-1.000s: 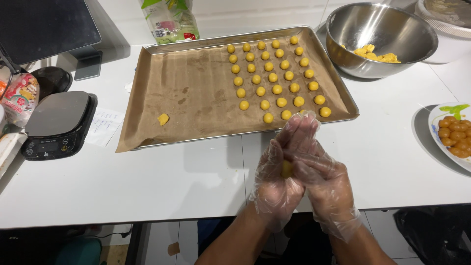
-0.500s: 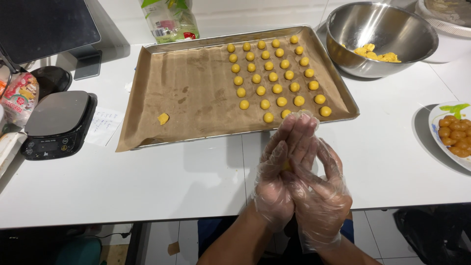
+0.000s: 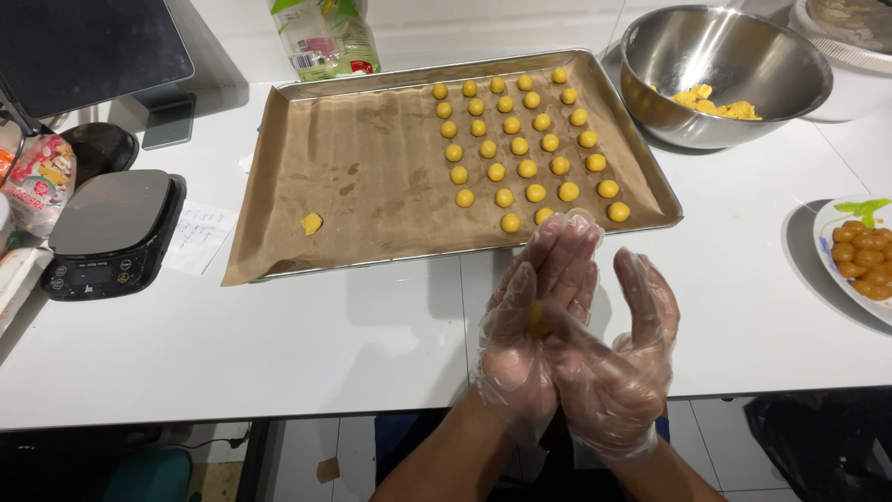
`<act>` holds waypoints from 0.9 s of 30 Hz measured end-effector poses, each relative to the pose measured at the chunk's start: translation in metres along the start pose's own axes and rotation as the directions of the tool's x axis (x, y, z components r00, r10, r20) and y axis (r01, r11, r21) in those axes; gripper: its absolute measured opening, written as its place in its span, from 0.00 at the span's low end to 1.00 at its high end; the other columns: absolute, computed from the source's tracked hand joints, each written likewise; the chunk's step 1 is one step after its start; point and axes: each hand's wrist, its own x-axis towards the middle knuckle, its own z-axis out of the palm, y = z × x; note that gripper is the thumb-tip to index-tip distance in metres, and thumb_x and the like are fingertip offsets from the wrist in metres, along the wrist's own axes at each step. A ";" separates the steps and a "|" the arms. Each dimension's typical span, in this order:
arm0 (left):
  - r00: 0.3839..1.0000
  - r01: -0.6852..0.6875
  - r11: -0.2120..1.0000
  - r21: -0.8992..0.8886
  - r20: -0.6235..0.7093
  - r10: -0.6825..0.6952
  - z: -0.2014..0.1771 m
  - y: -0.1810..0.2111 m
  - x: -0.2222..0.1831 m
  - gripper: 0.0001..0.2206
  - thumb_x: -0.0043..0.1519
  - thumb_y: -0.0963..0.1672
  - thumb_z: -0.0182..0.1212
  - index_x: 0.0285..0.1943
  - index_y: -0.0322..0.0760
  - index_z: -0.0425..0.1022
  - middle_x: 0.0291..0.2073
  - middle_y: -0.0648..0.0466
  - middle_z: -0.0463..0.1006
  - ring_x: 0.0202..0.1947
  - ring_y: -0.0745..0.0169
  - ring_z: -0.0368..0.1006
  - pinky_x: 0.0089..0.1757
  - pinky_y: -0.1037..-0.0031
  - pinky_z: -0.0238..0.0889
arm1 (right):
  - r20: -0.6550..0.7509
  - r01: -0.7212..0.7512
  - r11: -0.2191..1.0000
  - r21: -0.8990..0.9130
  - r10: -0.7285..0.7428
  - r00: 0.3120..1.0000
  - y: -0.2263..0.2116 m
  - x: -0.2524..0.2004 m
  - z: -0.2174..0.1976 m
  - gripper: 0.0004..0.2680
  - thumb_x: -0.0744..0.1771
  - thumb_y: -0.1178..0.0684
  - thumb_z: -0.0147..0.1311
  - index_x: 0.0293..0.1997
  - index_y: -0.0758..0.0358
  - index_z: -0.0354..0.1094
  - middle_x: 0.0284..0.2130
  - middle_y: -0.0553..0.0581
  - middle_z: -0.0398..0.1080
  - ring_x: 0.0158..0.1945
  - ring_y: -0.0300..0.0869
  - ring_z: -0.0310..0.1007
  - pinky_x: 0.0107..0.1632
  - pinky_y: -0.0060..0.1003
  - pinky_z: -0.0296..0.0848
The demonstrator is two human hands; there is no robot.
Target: Preparing filled cookies by flattening dough, adding filling, rolling into balls, and arranging them on a baking tray
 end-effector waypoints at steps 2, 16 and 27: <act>0.994 0.102 0.995 -0.017 0.027 -0.102 -0.003 0.004 -0.001 0.21 0.76 0.48 0.42 0.77 0.40 0.60 0.76 0.46 0.57 0.79 0.52 0.49 0.75 0.66 0.40 | 0.115 0.117 0.992 -0.056 -0.110 0.987 0.004 0.004 -0.005 0.13 0.73 0.43 0.41 0.52 0.48 0.76 0.71 0.67 0.55 0.75 0.62 0.55 0.76 0.61 0.56; 0.971 0.202 0.885 -0.419 -0.033 -0.238 0.025 0.062 -0.008 0.32 0.73 0.53 0.48 0.79 0.25 0.54 0.79 0.35 0.48 0.79 0.39 0.45 0.72 0.59 0.47 | 0.375 -0.218 0.846 0.486 0.023 0.927 0.001 0.052 -0.026 0.32 0.58 0.46 0.60 0.70 0.65 0.53 0.72 0.68 0.49 0.79 0.57 0.50 0.78 0.60 0.62; 0.993 0.039 0.856 -0.516 0.117 0.026 0.004 0.091 0.011 0.32 0.80 0.51 0.44 0.85 0.27 0.38 0.81 0.39 0.38 0.80 0.42 0.34 0.70 0.51 0.52 | 0.415 0.190 0.927 0.324 -0.320 0.852 0.018 0.072 0.026 0.30 0.59 0.34 0.62 0.65 0.61 0.70 0.70 0.62 0.58 0.73 0.61 0.57 0.78 0.60 0.56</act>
